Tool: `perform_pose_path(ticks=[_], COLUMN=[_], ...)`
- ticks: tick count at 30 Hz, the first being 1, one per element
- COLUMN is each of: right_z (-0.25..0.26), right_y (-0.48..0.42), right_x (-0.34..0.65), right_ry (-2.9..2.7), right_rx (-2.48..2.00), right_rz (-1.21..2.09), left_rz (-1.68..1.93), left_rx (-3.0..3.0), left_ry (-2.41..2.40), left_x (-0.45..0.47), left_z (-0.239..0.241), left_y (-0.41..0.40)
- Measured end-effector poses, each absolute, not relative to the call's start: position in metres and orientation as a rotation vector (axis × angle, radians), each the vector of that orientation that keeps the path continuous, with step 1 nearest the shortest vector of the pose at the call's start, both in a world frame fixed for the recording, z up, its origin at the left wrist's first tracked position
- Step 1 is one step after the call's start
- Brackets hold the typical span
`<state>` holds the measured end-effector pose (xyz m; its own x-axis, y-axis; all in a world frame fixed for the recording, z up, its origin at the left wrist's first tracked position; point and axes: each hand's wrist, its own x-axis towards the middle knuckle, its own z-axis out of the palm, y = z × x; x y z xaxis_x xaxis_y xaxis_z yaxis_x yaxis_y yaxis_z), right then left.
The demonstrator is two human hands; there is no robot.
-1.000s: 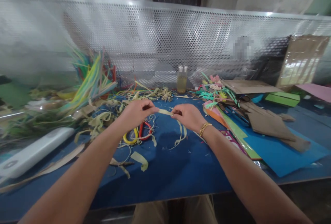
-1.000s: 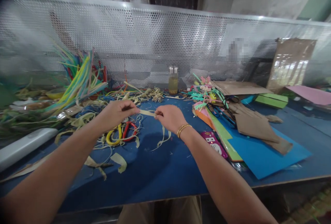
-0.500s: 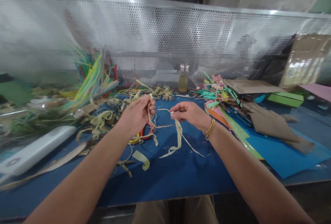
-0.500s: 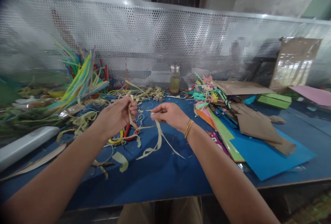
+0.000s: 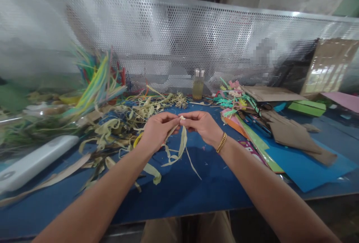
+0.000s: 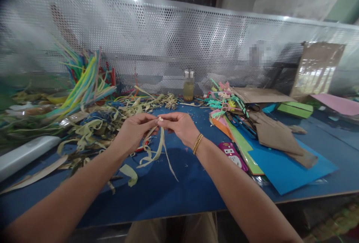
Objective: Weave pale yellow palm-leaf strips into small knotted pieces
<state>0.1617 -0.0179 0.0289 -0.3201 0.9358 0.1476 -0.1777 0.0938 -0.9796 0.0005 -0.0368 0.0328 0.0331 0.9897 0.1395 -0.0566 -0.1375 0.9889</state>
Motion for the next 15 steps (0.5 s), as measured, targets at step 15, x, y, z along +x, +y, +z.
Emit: perform_pose_path(ticks=[15], right_z=[0.046], right_y=[0.014], right_x=[0.206], right_ry=[-0.93], right_rx=[-0.734], right_rz=[1.296], left_rz=[0.847], left_rx=[1.567], left_ry=[1.194], left_x=[-0.029], left_z=[0.043], left_y=[-0.031])
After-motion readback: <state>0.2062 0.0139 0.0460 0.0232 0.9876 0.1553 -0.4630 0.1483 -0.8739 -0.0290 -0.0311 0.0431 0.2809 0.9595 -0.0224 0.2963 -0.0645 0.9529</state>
